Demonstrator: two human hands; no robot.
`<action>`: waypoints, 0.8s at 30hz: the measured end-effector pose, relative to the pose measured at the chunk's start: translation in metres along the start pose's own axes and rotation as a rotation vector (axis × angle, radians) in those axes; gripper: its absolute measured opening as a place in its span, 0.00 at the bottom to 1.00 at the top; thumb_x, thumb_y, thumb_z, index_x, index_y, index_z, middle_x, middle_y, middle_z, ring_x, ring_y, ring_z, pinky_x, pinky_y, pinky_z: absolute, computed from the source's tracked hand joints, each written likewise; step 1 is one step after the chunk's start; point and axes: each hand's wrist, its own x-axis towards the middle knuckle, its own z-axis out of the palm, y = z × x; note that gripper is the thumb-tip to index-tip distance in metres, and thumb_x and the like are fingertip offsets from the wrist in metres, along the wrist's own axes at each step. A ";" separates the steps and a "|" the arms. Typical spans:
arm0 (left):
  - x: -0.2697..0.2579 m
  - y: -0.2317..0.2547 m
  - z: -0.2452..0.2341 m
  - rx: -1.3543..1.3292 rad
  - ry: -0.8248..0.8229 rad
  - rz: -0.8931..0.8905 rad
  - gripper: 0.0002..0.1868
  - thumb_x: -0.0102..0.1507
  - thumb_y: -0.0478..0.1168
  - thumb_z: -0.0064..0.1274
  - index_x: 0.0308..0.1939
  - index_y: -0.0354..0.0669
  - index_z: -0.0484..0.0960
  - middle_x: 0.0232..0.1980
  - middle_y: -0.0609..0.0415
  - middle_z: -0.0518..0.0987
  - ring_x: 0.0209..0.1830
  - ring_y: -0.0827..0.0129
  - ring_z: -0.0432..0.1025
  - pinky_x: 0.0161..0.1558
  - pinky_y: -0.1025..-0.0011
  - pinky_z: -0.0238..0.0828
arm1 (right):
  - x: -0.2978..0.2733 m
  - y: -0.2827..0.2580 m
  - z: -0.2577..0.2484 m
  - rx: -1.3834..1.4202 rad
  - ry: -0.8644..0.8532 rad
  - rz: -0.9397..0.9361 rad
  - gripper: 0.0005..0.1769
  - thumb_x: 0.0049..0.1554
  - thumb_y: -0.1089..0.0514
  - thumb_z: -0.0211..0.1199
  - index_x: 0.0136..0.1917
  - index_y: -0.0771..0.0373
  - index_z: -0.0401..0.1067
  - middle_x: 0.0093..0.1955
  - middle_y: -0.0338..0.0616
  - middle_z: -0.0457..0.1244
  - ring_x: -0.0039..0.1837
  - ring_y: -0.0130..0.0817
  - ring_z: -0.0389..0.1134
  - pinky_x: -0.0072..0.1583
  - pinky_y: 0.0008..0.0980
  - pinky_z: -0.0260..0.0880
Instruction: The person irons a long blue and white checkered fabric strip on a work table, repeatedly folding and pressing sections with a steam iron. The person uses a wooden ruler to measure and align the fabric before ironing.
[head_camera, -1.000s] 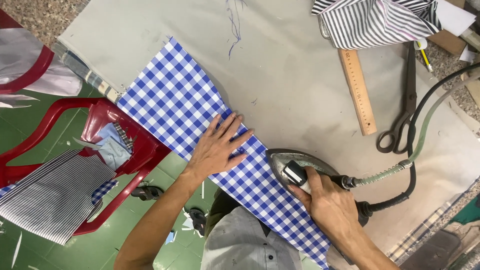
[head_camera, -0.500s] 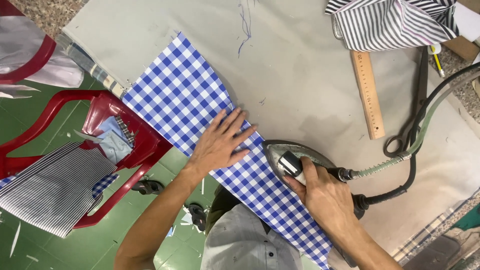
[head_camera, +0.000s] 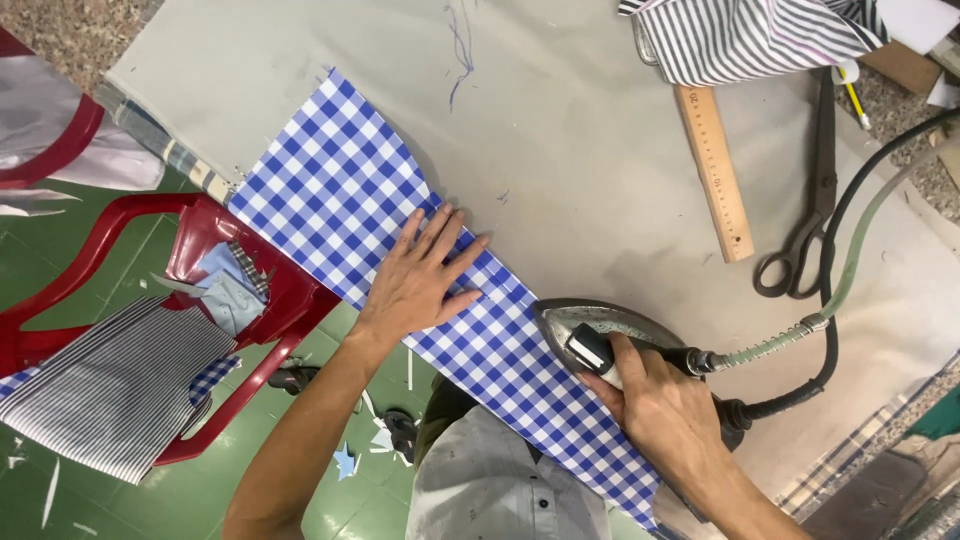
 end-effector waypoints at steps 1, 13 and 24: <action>0.001 0.005 0.001 0.001 -0.002 0.005 0.34 0.70 0.64 0.42 0.74 0.50 0.70 0.74 0.39 0.68 0.78 0.46 0.57 0.78 0.47 0.43 | -0.001 0.000 0.001 0.003 0.001 0.004 0.39 0.59 0.28 0.51 0.67 0.60 0.65 0.37 0.46 0.68 0.33 0.43 0.72 0.29 0.43 0.72; -0.011 0.047 0.017 -0.103 -0.110 0.155 0.39 0.71 0.69 0.32 0.78 0.51 0.62 0.81 0.41 0.56 0.82 0.51 0.49 0.80 0.50 0.33 | -0.085 0.014 0.016 -0.223 0.034 -0.140 0.36 0.61 0.60 0.43 0.81 0.67 0.42 0.83 0.67 0.46 0.79 0.58 0.54 0.75 0.53 0.60; -0.009 0.047 0.017 -0.184 -0.113 0.138 0.37 0.70 0.68 0.35 0.76 0.54 0.66 0.80 0.41 0.57 0.81 0.49 0.52 0.79 0.46 0.34 | -0.004 0.012 -0.008 0.190 -0.117 -0.030 0.40 0.59 0.33 0.55 0.74 0.61 0.62 0.43 0.45 0.67 0.36 0.46 0.72 0.31 0.46 0.75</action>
